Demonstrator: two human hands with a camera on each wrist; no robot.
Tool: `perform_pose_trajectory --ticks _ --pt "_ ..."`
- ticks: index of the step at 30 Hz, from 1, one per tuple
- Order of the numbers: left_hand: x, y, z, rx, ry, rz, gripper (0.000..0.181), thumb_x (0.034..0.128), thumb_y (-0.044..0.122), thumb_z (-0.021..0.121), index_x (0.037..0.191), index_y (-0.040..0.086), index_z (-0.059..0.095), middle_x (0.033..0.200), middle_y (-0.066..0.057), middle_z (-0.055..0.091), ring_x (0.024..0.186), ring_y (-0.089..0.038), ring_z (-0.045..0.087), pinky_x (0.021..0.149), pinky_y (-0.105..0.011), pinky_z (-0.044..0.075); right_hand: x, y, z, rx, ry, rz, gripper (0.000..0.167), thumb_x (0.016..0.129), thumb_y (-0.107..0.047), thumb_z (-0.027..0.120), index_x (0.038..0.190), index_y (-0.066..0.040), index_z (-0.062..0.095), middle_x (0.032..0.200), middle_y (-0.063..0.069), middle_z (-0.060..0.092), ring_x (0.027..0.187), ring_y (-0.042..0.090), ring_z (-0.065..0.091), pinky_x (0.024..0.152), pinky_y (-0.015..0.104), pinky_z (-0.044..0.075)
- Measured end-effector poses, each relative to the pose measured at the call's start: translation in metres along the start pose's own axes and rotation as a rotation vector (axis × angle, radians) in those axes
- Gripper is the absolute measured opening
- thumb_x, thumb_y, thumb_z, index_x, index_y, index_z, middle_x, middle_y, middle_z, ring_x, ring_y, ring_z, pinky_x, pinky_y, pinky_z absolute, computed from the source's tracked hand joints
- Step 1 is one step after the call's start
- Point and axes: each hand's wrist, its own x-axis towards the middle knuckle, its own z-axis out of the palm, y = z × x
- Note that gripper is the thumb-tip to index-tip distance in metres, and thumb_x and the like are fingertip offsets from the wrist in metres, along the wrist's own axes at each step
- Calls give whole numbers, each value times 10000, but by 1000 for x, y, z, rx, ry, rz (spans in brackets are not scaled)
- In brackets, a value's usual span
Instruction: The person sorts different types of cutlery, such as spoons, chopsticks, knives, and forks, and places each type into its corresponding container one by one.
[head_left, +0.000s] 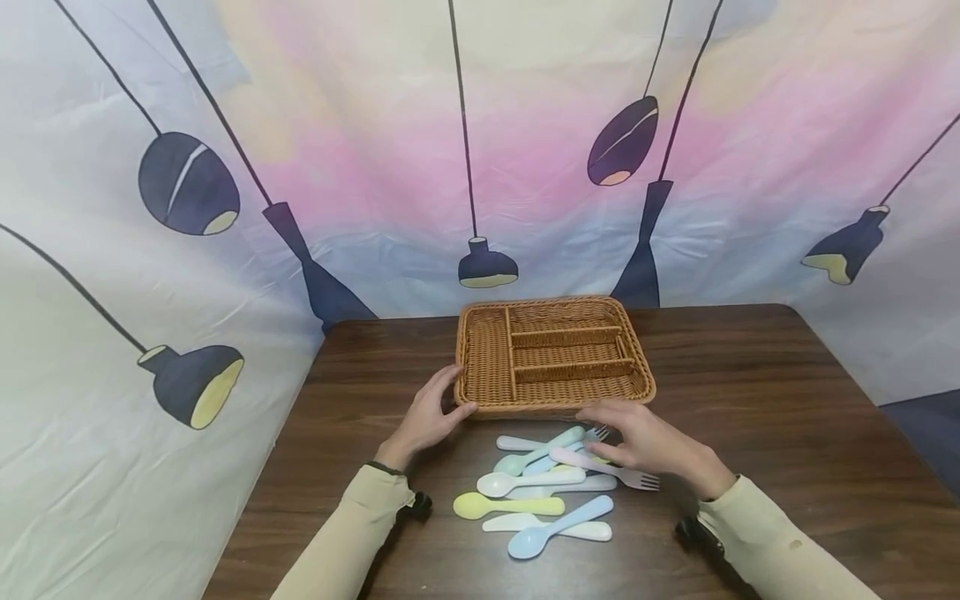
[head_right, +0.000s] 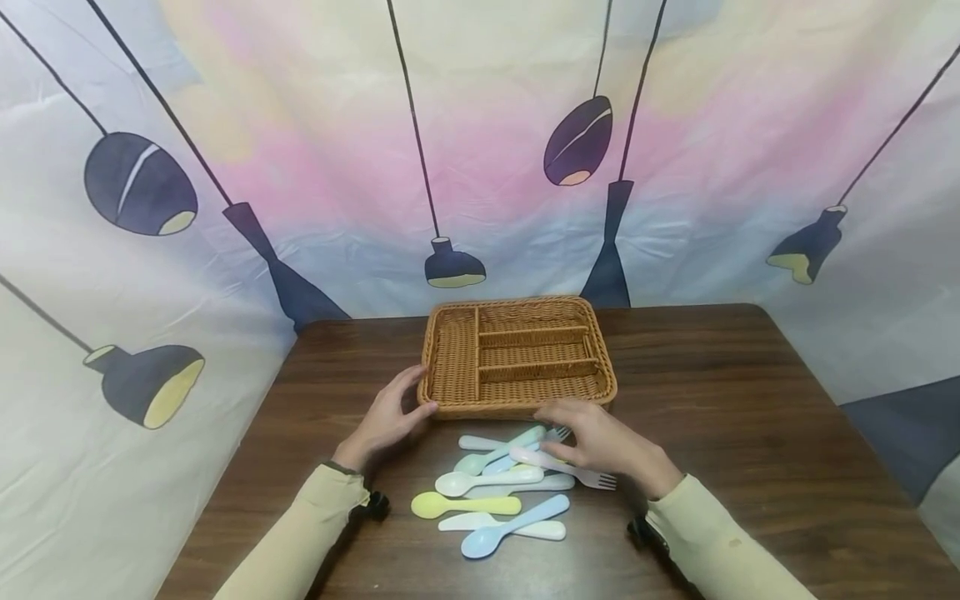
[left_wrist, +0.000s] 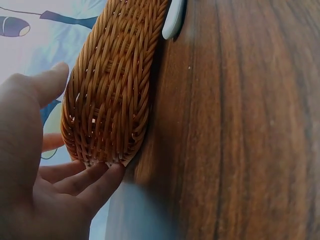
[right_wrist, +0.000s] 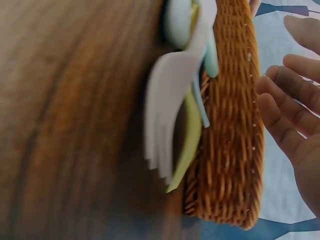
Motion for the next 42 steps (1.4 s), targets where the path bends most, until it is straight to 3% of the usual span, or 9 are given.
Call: perform_pose_trajectory --ticks 8,17,22,28,42 --pt "1 -3 2 -73 -16 -14 700 897 301 717 1465 30 409 1514 -172 373 1333 -323 460 985 -383 551 -8 3 4 28 -75 24 326 857 -218 754 1136 -61 692 1042 10 688 914 115 650 760 275 605" --pt "9 -5 3 -188 -18 -17 722 865 236 759 1459 22 409 1498 -170 385 1279 -354 511 953 -406 567 -14 8 4 62 -141 94 316 850 -204 751 1129 -65 699 982 -26 667 815 58 606 699 217 572" --pt "8 -6 3 -211 -29 -22 734 858 224 764 1459 10 402 1502 -180 374 1287 -365 502 951 -395 567 -18 9 8 39 -195 113 286 871 -230 731 1125 -100 700 1005 -53 654 847 39 580 709 216 557" --pt "5 -7 3 -225 -23 -17 734 864 224 759 1460 -4 397 1505 -187 368 1312 -368 472 960 -407 560 -19 9 12 8 -182 101 258 860 -218 741 1101 -131 706 1010 -66 650 869 34 582 715 226 559" --pt "4 -6 3 -239 -24 -32 748 851 235 770 1466 26 399 1505 -168 372 1322 -360 465 966 -392 558 -16 8 13 26 -254 127 223 849 -194 735 1069 -161 725 963 -98 639 814 18 552 679 190 533"
